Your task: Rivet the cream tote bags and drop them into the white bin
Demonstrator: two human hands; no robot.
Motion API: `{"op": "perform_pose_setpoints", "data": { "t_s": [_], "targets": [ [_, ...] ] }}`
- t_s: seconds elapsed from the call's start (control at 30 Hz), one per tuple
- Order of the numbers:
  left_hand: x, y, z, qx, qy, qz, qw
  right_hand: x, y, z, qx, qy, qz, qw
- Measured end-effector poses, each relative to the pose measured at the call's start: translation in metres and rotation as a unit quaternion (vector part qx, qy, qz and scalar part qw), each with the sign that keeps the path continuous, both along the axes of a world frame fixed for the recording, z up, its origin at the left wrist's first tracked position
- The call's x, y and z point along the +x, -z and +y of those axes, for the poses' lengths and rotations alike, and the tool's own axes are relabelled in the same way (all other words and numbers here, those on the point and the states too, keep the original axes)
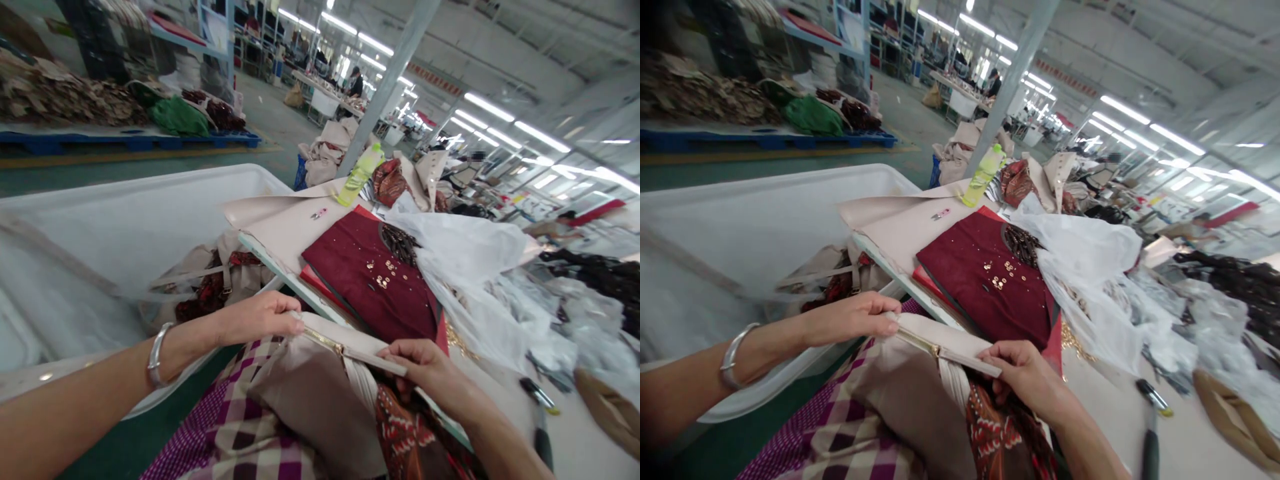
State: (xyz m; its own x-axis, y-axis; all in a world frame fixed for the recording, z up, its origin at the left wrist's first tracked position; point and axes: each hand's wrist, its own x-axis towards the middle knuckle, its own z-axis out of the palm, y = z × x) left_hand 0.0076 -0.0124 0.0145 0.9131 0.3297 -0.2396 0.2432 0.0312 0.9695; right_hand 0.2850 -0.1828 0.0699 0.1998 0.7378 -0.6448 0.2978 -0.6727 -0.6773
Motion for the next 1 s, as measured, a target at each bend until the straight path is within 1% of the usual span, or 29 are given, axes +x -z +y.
{"op": "perform_pose_setpoints", "data": {
  "t_s": [0.03, 0.07, 0.1, 0.13, 0.17, 0.2, 0.23, 0.27, 0.33, 0.37, 0.4, 0.43, 0.47, 0.5, 0.53, 0.57, 0.6, 0.67, 0.73, 0.8, 0.87, 0.9, 0.93, 0.97, 1.0],
  "targets": [
    [0.001, -0.001, 0.001, 0.014, 0.002, 0.017, 1.000, 0.008, -0.001, -0.002, -0.006, -0.016, -0.018, 1.000],
    [0.002, -0.002, 0.001, 0.031, 0.002, 0.035, 0.999, 0.014, -0.004, -0.004, 0.009, -0.027, -0.063, 0.998],
    [0.004, -0.004, 0.002, 0.048, -0.001, 0.053, 0.997, 0.018, -0.007, -0.006, 0.046, -0.030, -0.131, 0.990],
    [0.006, -0.007, 0.002, 0.064, -0.003, 0.069, 0.996, 0.018, -0.012, -0.007, 0.101, -0.025, -0.205, 0.973],
    [0.008, -0.011, 0.001, 0.079, -0.003, 0.084, 0.993, 0.014, -0.016, -0.008, 0.163, -0.024, -0.268, 0.949],
    [0.010, -0.015, 0.000, 0.093, 0.001, 0.098, 0.991, 0.007, -0.019, -0.009, 0.221, -0.039, -0.311, 0.924],
    [0.013, -0.019, -0.002, 0.114, 0.005, 0.112, 0.987, -0.002, -0.020, -0.009, 0.268, -0.076, -0.331, 0.902],
    [0.015, -0.022, -0.004, 0.146, 0.006, 0.126, 0.981, -0.012, -0.019, -0.010, 0.301, -0.133, -0.335, 0.883],
    [0.018, -0.024, -0.013, 0.242, -0.021, 0.140, 0.960, -0.032, -0.008, -0.010, 0.343, -0.247, -0.341, 0.840],
    [0.018, -0.023, -0.019, 0.305, -0.051, 0.127, 0.943, -0.039, 0.002, -0.010, 0.357, -0.275, -0.355, 0.819],
    [0.019, -0.020, -0.026, 0.376, -0.089, 0.097, 0.917, -0.043, 0.012, -0.010, 0.373, -0.280, -0.370, 0.804],
    [0.020, -0.015, -0.034, 0.446, -0.128, 0.055, 0.884, -0.044, 0.022, -0.010, 0.387, -0.264, -0.383, 0.796],
    [0.021, -0.010, -0.042, 0.509, -0.162, 0.005, 0.845, -0.043, 0.031, -0.010, 0.398, -0.236, -0.390, 0.796],
    [0.022, -0.005, -0.051, 0.564, -0.181, -0.043, 0.805, -0.040, 0.038, -0.010, 0.407, -0.209, -0.389, 0.799],
    [0.025, 0.000, -0.059, 0.608, -0.184, -0.079, 0.768, -0.037, 0.043, -0.009, 0.411, -0.190, -0.383, 0.805],
    [0.028, 0.004, -0.067, 0.642, -0.176, -0.102, 0.739, -0.032, 0.045, -0.009, 0.413, -0.178, -0.373, 0.811],
    [0.033, 0.007, -0.074, 0.666, -0.161, -0.113, 0.720, -0.028, 0.045, -0.007, 0.415, -0.172, -0.365, 0.816],
    [0.045, 0.009, -0.082, 0.699, -0.135, -0.110, 0.694, -0.021, 0.039, -0.004, 0.422, -0.170, -0.358, 0.815],
    [0.061, 0.008, -0.082, 0.726, -0.125, -0.085, 0.671, -0.012, 0.031, 0.002, 0.428, -0.164, -0.366, 0.810],
    [0.078, 0.004, -0.072, 0.749, -0.122, -0.072, 0.647, -0.002, 0.022, 0.009, 0.434, -0.147, -0.389, 0.799],
    [0.096, 0.000, -0.057, 0.770, -0.115, -0.084, 0.622, 0.010, 0.015, 0.017, 0.444, -0.132, -0.432, 0.774],
    [0.105, -0.002, -0.049, 0.774, -0.110, -0.094, 0.616, 0.016, 0.014, 0.021, 0.446, -0.129, -0.458, 0.758],
    [0.114, -0.002, -0.042, 0.771, -0.102, -0.100, 0.620, 0.021, 0.013, 0.025, 0.445, -0.130, -0.485, 0.741],
    [0.121, -0.002, -0.035, 0.763, -0.090, -0.101, 0.632, 0.026, 0.015, 0.028, 0.437, -0.136, -0.512, 0.727],
    [0.128, -0.001, -0.029, 0.750, -0.075, -0.096, 0.650, 0.029, 0.019, 0.030, 0.425, -0.147, -0.535, 0.715]
  ]
}}
